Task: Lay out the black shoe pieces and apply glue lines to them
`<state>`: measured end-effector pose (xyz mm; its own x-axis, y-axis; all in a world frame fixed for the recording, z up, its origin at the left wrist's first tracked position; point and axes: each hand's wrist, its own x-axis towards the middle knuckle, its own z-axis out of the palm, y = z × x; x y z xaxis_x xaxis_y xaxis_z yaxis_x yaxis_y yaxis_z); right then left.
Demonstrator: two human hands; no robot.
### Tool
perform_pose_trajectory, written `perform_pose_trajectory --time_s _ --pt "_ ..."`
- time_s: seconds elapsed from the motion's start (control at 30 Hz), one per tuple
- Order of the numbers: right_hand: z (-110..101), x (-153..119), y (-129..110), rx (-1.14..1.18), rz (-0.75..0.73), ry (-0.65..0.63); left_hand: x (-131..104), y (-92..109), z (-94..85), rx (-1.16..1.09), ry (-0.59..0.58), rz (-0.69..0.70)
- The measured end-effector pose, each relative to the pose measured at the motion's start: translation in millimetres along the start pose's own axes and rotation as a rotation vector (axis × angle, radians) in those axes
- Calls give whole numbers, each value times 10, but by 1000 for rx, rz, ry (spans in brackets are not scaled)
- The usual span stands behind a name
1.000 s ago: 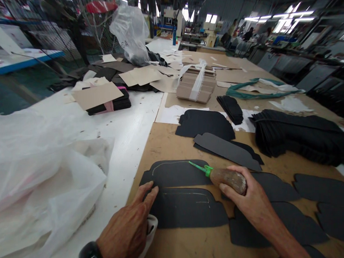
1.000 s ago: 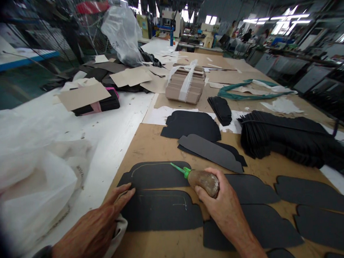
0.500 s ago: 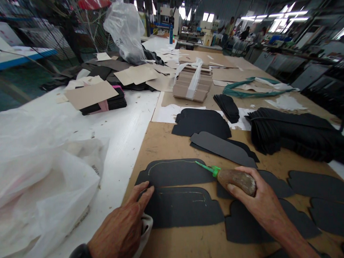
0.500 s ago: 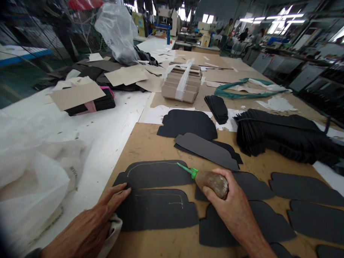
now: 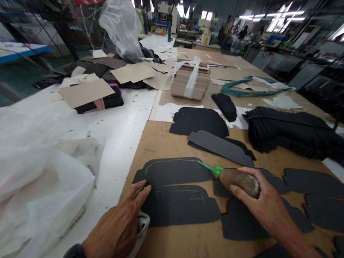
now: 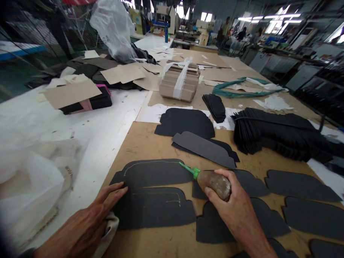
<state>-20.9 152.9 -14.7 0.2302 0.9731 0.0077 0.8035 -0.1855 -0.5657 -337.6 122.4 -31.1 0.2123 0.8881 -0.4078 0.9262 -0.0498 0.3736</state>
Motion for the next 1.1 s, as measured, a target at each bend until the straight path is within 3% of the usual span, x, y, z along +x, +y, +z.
perform_pose_trajectory --time_s 0.37,0.7,0.87,1.0,1.1 --pt "-27 -136 44 -50 -30 24 2 69 -40 62 -16 -15" --pt "-58 -226 84 -61 6 -7 -4 11 9 47 1 23" --pt "-46 -212 71 -28 16 -7 -13 -27 -128 33 39 57" --pt "-43 -177 44 6 -19 3 -148 192 -271 115 55 -5" --pt "-47 -165 33 5 -42 25 -169 547 -300 199 25 108"
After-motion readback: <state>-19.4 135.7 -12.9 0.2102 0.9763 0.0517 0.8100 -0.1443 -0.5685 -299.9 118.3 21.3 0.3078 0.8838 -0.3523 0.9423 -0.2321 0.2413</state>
